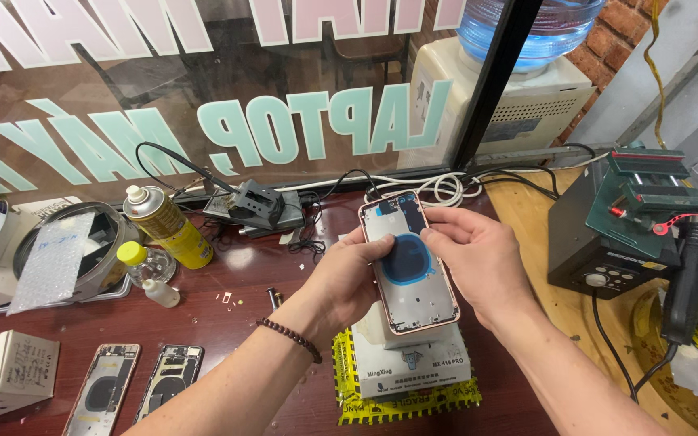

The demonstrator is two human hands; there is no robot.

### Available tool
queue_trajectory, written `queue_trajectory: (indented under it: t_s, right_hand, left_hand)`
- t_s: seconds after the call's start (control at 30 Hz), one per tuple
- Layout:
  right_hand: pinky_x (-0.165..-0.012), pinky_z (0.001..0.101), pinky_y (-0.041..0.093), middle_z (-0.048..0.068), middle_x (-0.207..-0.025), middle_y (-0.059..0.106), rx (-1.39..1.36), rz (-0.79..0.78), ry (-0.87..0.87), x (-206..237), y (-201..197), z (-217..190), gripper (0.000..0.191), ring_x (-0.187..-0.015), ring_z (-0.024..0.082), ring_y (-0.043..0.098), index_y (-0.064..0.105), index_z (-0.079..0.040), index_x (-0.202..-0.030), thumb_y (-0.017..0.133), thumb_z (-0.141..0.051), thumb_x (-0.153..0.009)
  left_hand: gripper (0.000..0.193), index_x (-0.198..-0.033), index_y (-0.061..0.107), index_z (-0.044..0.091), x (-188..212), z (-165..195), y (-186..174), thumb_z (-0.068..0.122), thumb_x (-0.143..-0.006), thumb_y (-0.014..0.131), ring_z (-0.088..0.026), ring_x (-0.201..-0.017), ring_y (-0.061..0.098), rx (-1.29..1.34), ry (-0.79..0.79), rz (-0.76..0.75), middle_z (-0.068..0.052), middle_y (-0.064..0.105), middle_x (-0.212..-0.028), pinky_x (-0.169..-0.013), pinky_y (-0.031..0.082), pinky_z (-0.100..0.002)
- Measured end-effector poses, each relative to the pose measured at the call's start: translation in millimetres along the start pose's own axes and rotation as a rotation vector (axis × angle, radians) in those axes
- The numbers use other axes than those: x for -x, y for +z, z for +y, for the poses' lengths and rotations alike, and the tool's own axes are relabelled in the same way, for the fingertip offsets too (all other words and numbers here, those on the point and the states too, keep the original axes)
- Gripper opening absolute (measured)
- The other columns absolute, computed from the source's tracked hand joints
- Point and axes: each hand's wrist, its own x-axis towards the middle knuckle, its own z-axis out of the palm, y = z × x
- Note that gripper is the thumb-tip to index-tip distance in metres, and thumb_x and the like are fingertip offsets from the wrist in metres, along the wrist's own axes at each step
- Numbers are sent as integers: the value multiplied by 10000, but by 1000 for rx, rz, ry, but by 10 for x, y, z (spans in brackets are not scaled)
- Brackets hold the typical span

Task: The person unpacks small phone parts from plastic bags and a box, then works on a disassembled smartphone frame, applying adhesive strips and pressing a component into place. They pick up a screwdriver, drive screws into the phone chassis, and handle the frame and back cover while reassembling the phone.

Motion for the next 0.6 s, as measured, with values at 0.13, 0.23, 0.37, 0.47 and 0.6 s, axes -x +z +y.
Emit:
queue_trajectory:
  t_s: [0.13, 0.23, 0.37, 0.47, 0.6]
  right_hand:
    - [-735, 253, 557, 96, -1014, 792, 23, -8, 102, -29, -62, 74, 312, -853, 103, 700, 732, -19, -1190, 699, -34, -881]
    - [-676, 300, 556, 77, -984, 773, -59, -11, 241, -49, -79, 127, 299, -809, 123, 692, 725, -38, -1182, 690, -50, -885]
    - [-690, 296, 577, 67, -968, 768, -146, -42, 272, -76, -111, 198, 285, -831, 130, 709, 706, -34, -1171, 677, -46, -887]
    - [-671, 311, 573, 87, -946, 759, -60, -11, 299, -77, -109, 286, 275, -811, 146, 694, 704, -22, -1159, 682, -28, -884]
    - [-663, 322, 567, 79, -937, 749, 43, 68, 357, -108, -51, 423, 284, -793, 139, 676, 715, -25, -1164, 686, -22, -882]
  left_hand:
    - [167, -1131, 675, 113, -22, 6, -22, 135, -987, 593, -164, -876, 675, -176, -7, 72, -39, 722, -1025, -775, 577, -390]
    - [149, -1123, 667, 109, -38, -5, -18, 138, -987, 616, -167, -858, 663, -237, 8, 123, -35, 716, -996, -744, 564, -395]
    - [178, -1126, 678, 131, -46, -39, -29, 121, -964, 604, -149, -852, 673, -236, -6, 127, -15, 717, -1003, -755, 575, -396]
    - [204, -1158, 660, 103, -75, -80, -41, 127, -963, 607, -160, -849, 680, -290, -34, 155, -30, 719, -1005, -755, 574, -393]
    - [284, -1235, 597, 33, -134, -60, -109, 73, -954, 617, -200, -862, 696, -415, -94, 260, -79, 706, -1015, -756, 600, -407]
